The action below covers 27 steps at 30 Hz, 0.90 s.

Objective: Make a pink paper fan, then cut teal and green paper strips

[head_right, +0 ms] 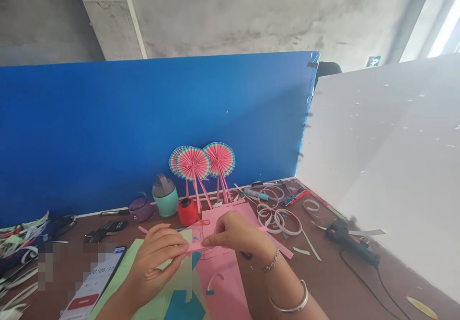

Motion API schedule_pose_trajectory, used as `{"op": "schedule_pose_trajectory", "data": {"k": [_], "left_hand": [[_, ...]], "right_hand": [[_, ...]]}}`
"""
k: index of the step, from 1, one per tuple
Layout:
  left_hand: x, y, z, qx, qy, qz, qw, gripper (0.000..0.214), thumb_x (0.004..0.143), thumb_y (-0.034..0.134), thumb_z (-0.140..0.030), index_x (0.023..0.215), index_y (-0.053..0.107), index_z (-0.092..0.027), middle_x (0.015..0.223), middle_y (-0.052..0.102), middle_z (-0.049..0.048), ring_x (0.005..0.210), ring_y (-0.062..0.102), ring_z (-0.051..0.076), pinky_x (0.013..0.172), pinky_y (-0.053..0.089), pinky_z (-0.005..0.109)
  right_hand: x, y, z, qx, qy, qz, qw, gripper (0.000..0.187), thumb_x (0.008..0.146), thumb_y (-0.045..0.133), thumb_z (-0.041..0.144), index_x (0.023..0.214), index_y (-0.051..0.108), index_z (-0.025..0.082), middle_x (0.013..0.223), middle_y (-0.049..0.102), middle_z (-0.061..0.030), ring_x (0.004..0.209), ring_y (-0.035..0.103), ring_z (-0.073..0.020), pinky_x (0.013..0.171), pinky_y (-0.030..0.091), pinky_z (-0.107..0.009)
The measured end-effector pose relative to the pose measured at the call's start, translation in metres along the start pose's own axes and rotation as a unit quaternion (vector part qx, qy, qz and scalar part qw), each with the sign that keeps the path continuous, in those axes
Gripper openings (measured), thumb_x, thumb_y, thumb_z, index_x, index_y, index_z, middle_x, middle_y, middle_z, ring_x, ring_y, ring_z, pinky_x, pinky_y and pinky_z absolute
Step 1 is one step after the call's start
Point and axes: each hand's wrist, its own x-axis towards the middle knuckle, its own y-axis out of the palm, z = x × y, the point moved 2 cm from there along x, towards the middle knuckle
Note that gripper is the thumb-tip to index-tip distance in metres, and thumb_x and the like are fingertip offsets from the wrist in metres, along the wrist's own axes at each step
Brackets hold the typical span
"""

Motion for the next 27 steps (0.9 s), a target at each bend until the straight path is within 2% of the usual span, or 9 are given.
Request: {"op": "schedule_pose_trajectory", "data": {"k": [4,7,10,13,15,17,20,23,27], "left_hand": [[-0.001,-0.001,0.002,-0.012,0.005,-0.01,1.0,0.021,0.078,0.058,-0.008,0.088,0.064,-0.025,0.08,0.071,-0.0009,0.077,0.063,0.014,0.088,0.041,0.038],[-0.001,-0.002,0.003,-0.021,0.002,-0.022,1.0,0.022,0.078,0.057,-0.007,0.089,0.064,-0.025,0.08,0.071,0.0002,0.077,0.063,0.015,0.086,0.042,0.039],[0.0,-0.003,0.005,-0.027,-0.002,-0.033,0.999,0.02,0.078,0.057,-0.008,0.087,0.064,-0.025,0.078,0.071,0.0003,0.075,0.063,0.015,0.085,0.043,0.039],[-0.001,-0.001,0.008,-0.022,-0.02,-0.03,0.999,0.016,0.079,0.057,-0.012,0.084,0.065,-0.025,0.077,0.071,0.0002,0.073,0.064,0.015,0.083,0.044,0.039],[-0.003,0.002,0.013,-0.013,-0.042,-0.018,0.999,0.014,0.08,0.057,-0.015,0.082,0.066,-0.025,0.076,0.071,0.0004,0.074,0.063,0.016,0.081,0.045,0.038],[-0.006,0.006,0.019,-0.003,-0.07,-0.006,0.998,0.013,0.08,0.057,-0.017,0.082,0.068,-0.024,0.075,0.071,0.0009,0.074,0.063,0.016,0.077,0.046,0.037],[-0.01,0.012,0.027,0.018,-0.136,-0.004,0.99,0.012,0.08,0.059,-0.023,0.08,0.071,-0.025,0.075,0.072,0.0018,0.074,0.064,0.018,0.074,0.049,0.036],[-0.012,0.016,0.028,-0.002,-0.199,-0.009,0.98,0.013,0.079,0.06,-0.026,0.078,0.073,-0.025,0.076,0.073,0.0029,0.074,0.066,0.019,0.071,0.051,0.035],[-0.01,0.018,0.023,-0.079,-0.249,-0.031,0.965,0.014,0.079,0.06,-0.027,0.078,0.074,-0.024,0.076,0.073,0.0044,0.073,0.066,0.019,0.067,0.054,0.032]], "right_hand": [[0.003,-0.001,-0.001,0.007,-0.034,0.007,0.999,0.048,0.061,0.065,0.061,0.058,0.051,0.016,0.049,0.042,0.0055,0.044,0.037,-0.0064,0.042,0.028,-0.019],[0.002,-0.003,-0.001,0.027,-0.046,0.034,0.998,0.045,0.066,0.063,0.057,0.055,0.05,0.016,0.048,0.04,0.0058,0.046,0.036,-0.0066,0.043,0.028,-0.019],[0.0,-0.006,-0.003,0.034,-0.047,0.054,0.997,0.042,0.07,0.061,0.052,0.054,0.047,0.016,0.046,0.037,0.0065,0.045,0.034,-0.0064,0.043,0.026,-0.019],[-0.001,-0.009,-0.009,0.016,-0.027,0.055,0.998,0.036,0.072,0.059,0.048,0.058,0.05,0.017,0.045,0.04,0.006,0.043,0.039,-0.0076,0.042,0.028,-0.02],[0.0,-0.013,-0.012,-0.012,-0.03,0.018,0.999,0.025,0.073,0.06,0.04,0.064,0.056,0.016,0.054,0.052,0.0028,0.05,0.048,-0.0107,0.046,0.034,-0.021],[0.001,-0.018,-0.01,-0.042,-0.075,-0.081,0.993,0.011,0.073,0.058,0.026,0.075,0.062,0.016,0.074,0.063,-0.0028,0.068,0.057,-0.0155,0.059,0.042,-0.024],[-0.002,-0.018,0.006,-0.086,-0.193,-0.248,0.946,0.024,0.074,0.05,0.012,0.092,0.065,0.018,0.098,0.064,-0.0081,0.094,0.057,-0.0204,0.081,0.041,-0.033],[-0.008,0.001,0.028,-0.135,-0.3,-0.266,0.906,0.025,0.077,0.053,0.015,0.097,0.066,0.022,0.101,0.065,-0.007,0.098,0.056,-0.0208,0.089,0.037,-0.037],[-0.011,0.03,0.046,-0.199,-0.35,-0.239,0.884,0.019,0.08,0.058,0.023,0.099,0.063,0.024,0.094,0.067,-0.0035,0.098,0.055,-0.0187,0.096,0.03,-0.038]]}}
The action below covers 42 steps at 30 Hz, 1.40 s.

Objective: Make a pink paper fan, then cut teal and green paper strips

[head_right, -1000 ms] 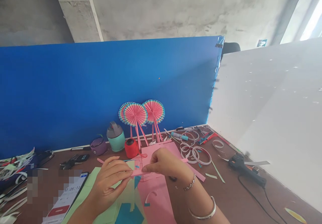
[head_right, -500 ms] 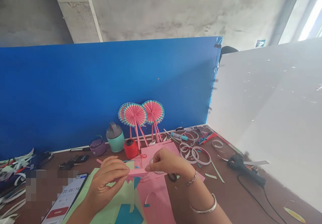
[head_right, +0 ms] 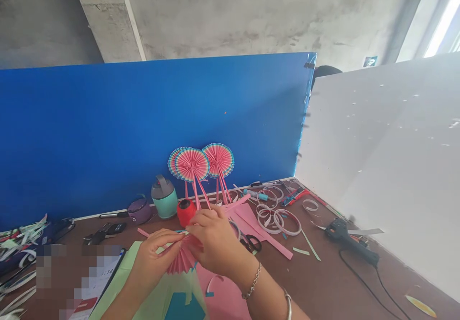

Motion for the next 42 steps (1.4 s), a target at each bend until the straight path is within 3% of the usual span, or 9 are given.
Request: {"op": "schedule_pose_trajectory", "data": {"k": [11,18,22,24,27,31,36,39,42], "left_hand": [[0.004,-0.007,0.007,-0.093,-0.124,-0.008,0.988,0.016,0.073,0.064,-0.03,0.08,0.075,-0.021,0.082,0.075,0.006,0.077,0.069,0.022,0.073,0.055,0.033],[0.005,-0.011,0.014,-0.131,-0.224,-0.019,0.966,0.022,0.069,0.065,-0.036,0.079,0.075,-0.019,0.086,0.076,0.0067,0.083,0.068,0.026,0.076,0.053,0.036],[0.007,-0.018,0.018,-0.103,-0.228,-0.038,0.967,0.023,0.068,0.065,-0.037,0.079,0.075,-0.02,0.09,0.075,0.0065,0.089,0.066,0.027,0.084,0.05,0.039],[0.008,-0.019,0.017,-0.086,-0.212,-0.039,0.973,0.022,0.069,0.064,-0.037,0.079,0.075,-0.021,0.09,0.075,0.0058,0.089,0.067,0.026,0.085,0.049,0.038],[0.008,-0.015,0.013,-0.082,-0.19,-0.025,0.978,0.02,0.069,0.065,-0.036,0.078,0.075,-0.022,0.087,0.075,0.0052,0.085,0.068,0.025,0.079,0.052,0.036],[0.006,-0.007,0.006,-0.115,-0.189,0.003,0.975,0.018,0.069,0.066,-0.034,0.08,0.075,-0.023,0.085,0.076,0.0044,0.085,0.067,0.025,0.078,0.052,0.036],[0.004,-0.001,0.004,-0.226,-0.265,-0.005,0.937,0.028,0.067,0.068,-0.038,0.087,0.073,-0.018,0.094,0.074,0.0085,0.091,0.066,0.027,0.082,0.05,0.035],[0.004,0.002,0.007,-0.319,-0.309,-0.033,0.895,0.039,0.066,0.07,-0.039,0.098,0.069,-0.016,0.101,0.072,0.011,0.093,0.065,0.026,0.08,0.05,0.034],[0.002,0.004,0.011,-0.385,-0.34,-0.086,0.854,0.045,0.066,0.071,-0.038,0.105,0.064,-0.016,0.103,0.07,0.012,0.093,0.066,0.025,0.08,0.05,0.033]], "right_hand": [[0.001,0.011,-0.009,-0.044,-0.031,-0.028,0.998,0.022,0.076,0.048,0.007,0.085,0.062,0.02,0.075,0.066,-0.0014,0.078,0.057,-0.0147,0.096,0.029,-0.037],[-0.001,0.01,-0.025,-0.033,0.003,-0.01,0.999,0.018,0.082,0.049,0.018,0.071,0.063,0.02,0.069,0.065,-0.0023,0.074,0.056,-0.015,0.093,0.03,-0.036],[-0.002,-0.003,-0.039,-0.008,0.045,-0.01,0.999,0.026,0.084,0.053,0.027,0.061,0.063,0.019,0.065,0.066,-0.0028,0.071,0.059,-0.015,0.089,0.034,-0.035],[-0.002,-0.012,-0.041,-0.003,0.067,-0.04,0.997,0.014,0.082,0.057,0.029,0.079,0.067,0.02,0.083,0.069,-0.0054,0.083,0.059,-0.0186,0.088,0.035,-0.037],[-0.001,-0.02,-0.034,-0.004,0.055,-0.08,0.995,0.022,0.081,0.055,0.026,0.101,0.063,0.021,0.106,0.065,-0.0088,0.1,0.055,-0.0221,0.09,0.035,-0.039],[-0.001,-0.01,-0.015,-0.005,0.002,-0.043,0.999,0.031,0.08,0.056,0.027,0.111,0.059,0.022,0.11,0.064,-0.0073,0.107,0.052,-0.022,0.1,0.029,-0.042],[-0.001,0.002,0.0,-0.026,-0.006,-0.039,0.999,0.035,0.08,0.055,0.026,0.115,0.054,0.023,0.116,0.06,-0.0066,0.115,0.047,-0.0232,0.108,0.016,-0.048],[-0.001,0.001,-0.002,-0.032,0.016,-0.104,0.994,0.022,0.079,0.05,0.017,0.1,0.059,0.02,0.112,0.058,-0.0088,0.111,0.047,-0.0242,0.099,0.03,-0.045],[-0.002,0.003,-0.014,-0.005,0.131,-0.149,0.98,0.009,0.079,0.05,0.019,0.078,0.059,0.018,0.085,0.061,-0.0068,0.084,0.054,-0.0208,0.077,0.042,-0.036]]}}
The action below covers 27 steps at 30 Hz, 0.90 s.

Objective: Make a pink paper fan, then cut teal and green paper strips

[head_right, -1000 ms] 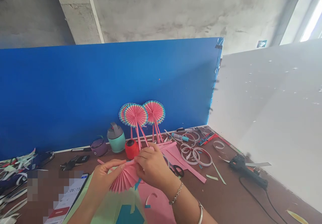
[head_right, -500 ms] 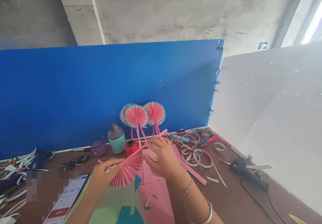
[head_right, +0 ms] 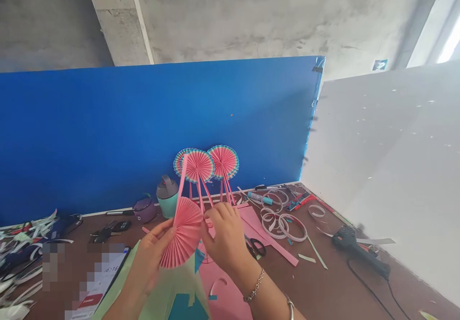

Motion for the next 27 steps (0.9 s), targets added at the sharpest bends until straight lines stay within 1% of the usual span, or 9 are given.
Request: {"op": "schedule_pose_trajectory", "data": {"k": [3,5,7,12,15,20,22,24,27], "left_hand": [[0.0,0.0,0.003,-0.055,-0.001,-0.018,0.998,0.045,0.069,0.07,-0.036,0.108,0.061,-0.016,0.104,0.07,0.0112,0.093,0.066,0.024,0.078,0.05,0.032],[-0.002,0.002,0.004,-0.072,-0.002,-0.015,0.997,0.044,0.069,0.071,-0.035,0.107,0.061,-0.017,0.103,0.07,0.01,0.091,0.066,0.023,0.076,0.05,0.03],[-0.004,0.005,0.004,-0.079,-0.014,-0.013,0.997,0.043,0.067,0.072,-0.034,0.105,0.062,-0.017,0.099,0.072,0.0086,0.086,0.067,0.022,0.072,0.05,0.029],[-0.006,0.006,0.001,-0.092,-0.062,-0.034,0.993,0.048,0.063,0.074,-0.036,0.107,0.063,-0.021,0.094,0.073,0.005,0.073,0.069,0.019,0.06,0.047,0.024],[-0.006,0.004,0.001,-0.099,-0.084,-0.058,0.99,0.05,0.062,0.074,-0.036,0.109,0.062,-0.022,0.094,0.073,0.0035,0.078,0.068,0.019,0.06,0.046,0.024],[-0.005,0.005,0.002,-0.098,-0.077,-0.066,0.99,0.051,0.06,0.075,-0.038,0.107,0.063,-0.022,0.091,0.073,0.0038,0.071,0.068,0.019,0.056,0.045,0.023],[-0.005,0.005,0.001,-0.095,-0.062,-0.067,0.991,0.05,0.06,0.075,-0.038,0.105,0.064,-0.02,0.09,0.073,0.0048,0.067,0.068,0.018,0.054,0.045,0.023],[-0.004,0.004,0.0,-0.092,-0.047,-0.076,0.992,0.049,0.059,0.076,-0.037,0.103,0.064,-0.02,0.089,0.074,0.0049,0.066,0.068,0.017,0.053,0.044,0.022],[-0.004,0.003,0.0,-0.092,-0.033,-0.097,0.99,0.048,0.058,0.077,-0.035,0.101,0.065,-0.019,0.087,0.074,0.0048,0.066,0.068,0.017,0.055,0.045,0.022]], "right_hand": [[0.0,0.009,-0.012,0.09,0.148,0.068,0.983,0.014,0.076,0.056,0.03,0.068,0.058,0.018,0.07,0.06,-0.0032,0.069,0.053,-0.0175,0.063,0.04,-0.029],[-0.001,0.016,-0.015,0.182,0.213,0.125,0.952,0.016,0.074,0.059,0.032,0.068,0.06,0.018,0.069,0.061,-0.0019,0.066,0.052,-0.0155,0.059,0.039,-0.026],[-0.002,0.021,-0.016,0.263,0.263,0.143,0.917,0.017,0.072,0.06,0.032,0.066,0.06,0.017,0.066,0.059,-0.0005,0.061,0.05,-0.0133,0.056,0.037,-0.025],[-0.002,0.024,-0.014,0.419,0.342,0.17,0.824,0.025,0.065,0.067,0.038,0.059,0.057,0.016,0.051,0.046,0.0043,0.048,0.037,-0.0082,0.047,0.026,-0.023],[-0.002,0.023,-0.012,0.459,0.34,0.177,0.801,0.029,0.061,0.071,0.04,0.058,0.055,0.016,0.049,0.04,0.0064,0.046,0.033,-0.0069,0.046,0.022,-0.023],[-0.003,0.026,-0.012,0.45,0.323,0.191,0.811,0.028,0.062,0.071,0.038,0.059,0.054,0.016,0.052,0.042,0.0057,0.049,0.036,-0.0074,0.048,0.026,-0.023],[-0.003,0.026,-0.012,0.426,0.303,0.204,0.828,0.024,0.067,0.067,0.036,0.061,0.055,0.016,0.058,0.048,0.0034,0.054,0.042,-0.0092,0.052,0.032,-0.023],[-0.002,0.021,-0.013,0.365,0.258,0.162,0.88,0.016,0.072,0.063,0.031,0.069,0.057,0.017,0.069,0.054,0.0003,0.064,0.049,-0.0126,0.059,0.037,-0.025],[0.0,0.01,-0.007,0.228,0.122,0.031,0.965,0.005,0.076,0.057,0.022,0.08,0.057,0.019,0.085,0.056,-0.0035,0.081,0.051,-0.0174,0.073,0.04,-0.031]]}}
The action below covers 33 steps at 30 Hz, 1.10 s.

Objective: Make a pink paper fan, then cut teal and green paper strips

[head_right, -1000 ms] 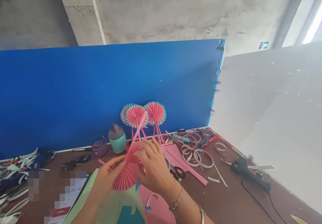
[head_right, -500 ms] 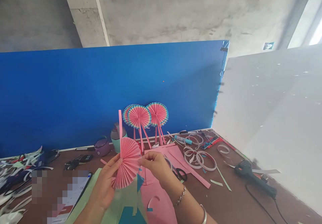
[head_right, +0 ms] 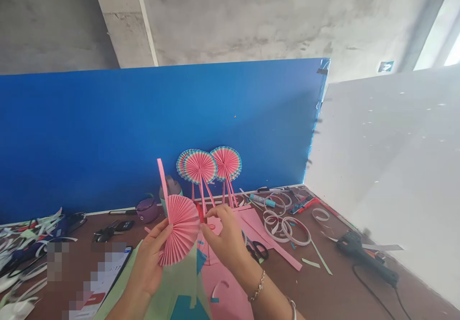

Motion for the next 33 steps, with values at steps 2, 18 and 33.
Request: {"op": "schedule_pose_trajectory", "data": {"k": [2,18,33], "left_hand": [[-0.002,0.002,0.002,-0.002,0.003,0.006,1.0,0.048,0.057,0.078,-0.035,0.101,0.065,-0.018,0.088,0.073,0.0059,0.068,0.068,0.018,0.058,0.047,0.023],[-0.022,0.02,0.013,-0.01,-0.002,0.077,0.997,0.038,0.059,0.077,-0.032,0.093,0.069,-0.017,0.096,0.072,0.0097,0.092,0.066,0.026,0.079,0.049,0.033],[-0.011,0.012,0.014,0.049,0.01,0.13,0.99,0.031,0.064,0.074,-0.034,0.091,0.069,-0.019,0.093,0.073,0.0086,0.088,0.066,0.023,0.079,0.049,0.031]], "right_hand": [[-0.005,0.001,0.008,-0.076,-0.11,-0.019,0.991,0.005,0.079,0.054,0.017,0.079,0.058,0.02,0.086,0.054,-0.0044,0.084,0.05,-0.0182,0.075,0.039,-0.032],[-0.018,0.021,0.012,-0.297,-0.185,0.039,0.936,0.008,0.079,0.055,0.013,0.078,0.059,0.02,0.082,0.052,-0.0025,0.079,0.042,-0.0182,0.068,0.028,-0.032],[-0.018,0.021,0.01,-0.301,-0.207,0.023,0.93,0.012,0.08,0.052,0.012,0.07,0.054,0.018,0.077,0.051,-0.002,0.076,0.041,-0.0171,0.068,0.027,-0.031]]}}
